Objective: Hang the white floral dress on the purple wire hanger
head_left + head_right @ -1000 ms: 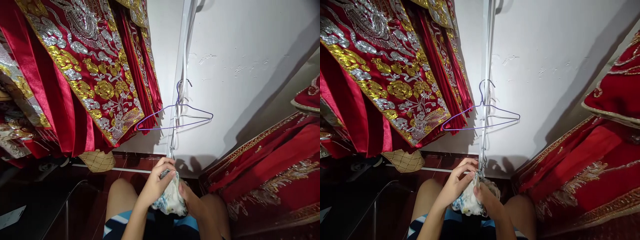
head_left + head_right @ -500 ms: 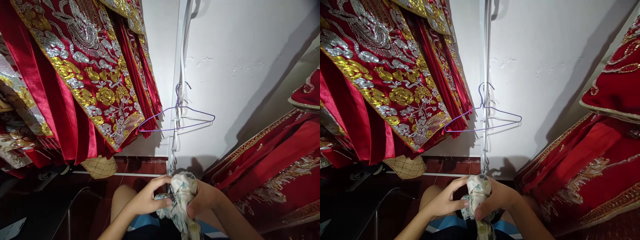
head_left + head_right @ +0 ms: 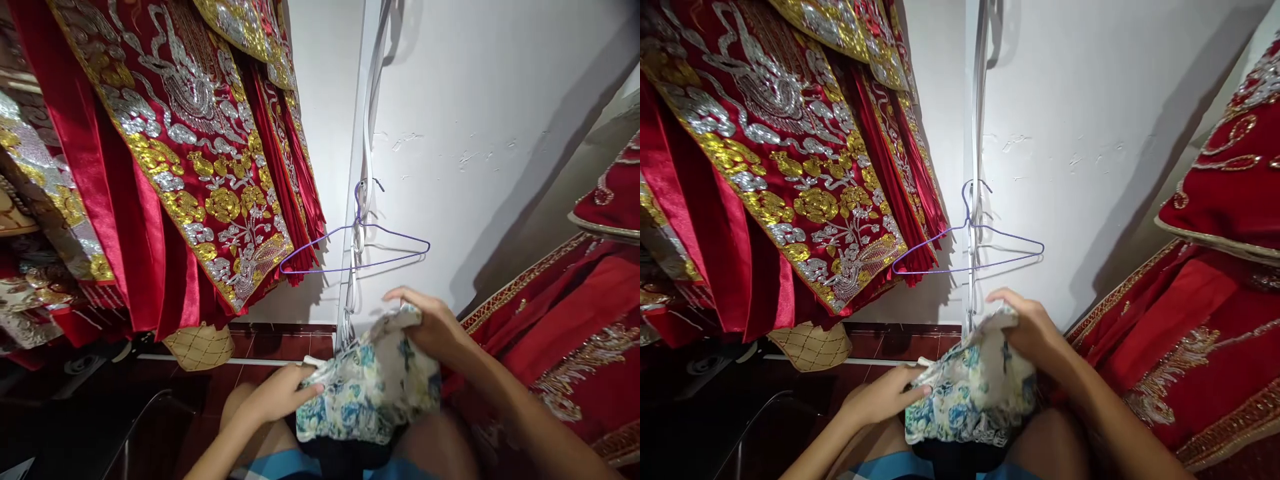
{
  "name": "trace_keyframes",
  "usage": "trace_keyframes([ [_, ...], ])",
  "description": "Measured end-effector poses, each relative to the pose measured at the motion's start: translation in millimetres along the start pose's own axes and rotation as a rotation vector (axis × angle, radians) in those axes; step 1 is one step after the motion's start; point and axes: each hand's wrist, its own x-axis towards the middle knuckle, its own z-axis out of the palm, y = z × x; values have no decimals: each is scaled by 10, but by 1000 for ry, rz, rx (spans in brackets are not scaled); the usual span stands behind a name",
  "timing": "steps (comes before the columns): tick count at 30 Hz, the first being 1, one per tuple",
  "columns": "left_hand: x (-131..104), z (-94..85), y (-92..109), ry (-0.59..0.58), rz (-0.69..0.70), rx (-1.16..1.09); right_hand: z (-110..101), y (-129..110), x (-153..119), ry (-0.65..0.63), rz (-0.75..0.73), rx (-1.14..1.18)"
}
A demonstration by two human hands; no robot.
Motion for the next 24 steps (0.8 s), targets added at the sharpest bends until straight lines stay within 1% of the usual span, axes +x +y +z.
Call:
trace_keyframes([
  [1,-23,-109,-12,53,-5,40,-3,93,127,80,52,-42],
  [2,-38,-221,-6,123,4,71,7,185,256,126,79,-62],
  [4,-45,-438,44,227,45,129,70,350,497,157,65,-26],
  [6,-32,-623,115,272,53,134,169,479,687,136,23,61],
  [8,-12,-765,169,294,39,106,266,562,807,105,-12,126],
  [10,1,-866,188,393,52,91,318,608,856,83,-41,141],
  [12,4,-933,184,527,73,110,301,630,841,90,-40,126],
  [13,4,-955,186,582,61,128,267,636,815,103,-26,112],
  [14,4,-971,195,605,26,152,219,638,779,121,-4,96],
  [15,8,-980,215,594,-29,181,161,635,736,140,18,81],
  [17,28,-983,281,536,-140,260,33,617,644,168,55,59],
  [18,48,-976,322,509,-166,308,-29,602,599,180,70,51],
  [20,103,-953,404,511,-143,392,-128,565,518,203,91,34],
  [22,175,-929,476,567,-66,422,-183,529,451,216,106,15],
  [24,259,-923,545,632,6,401,-193,503,397,210,117,20],
])
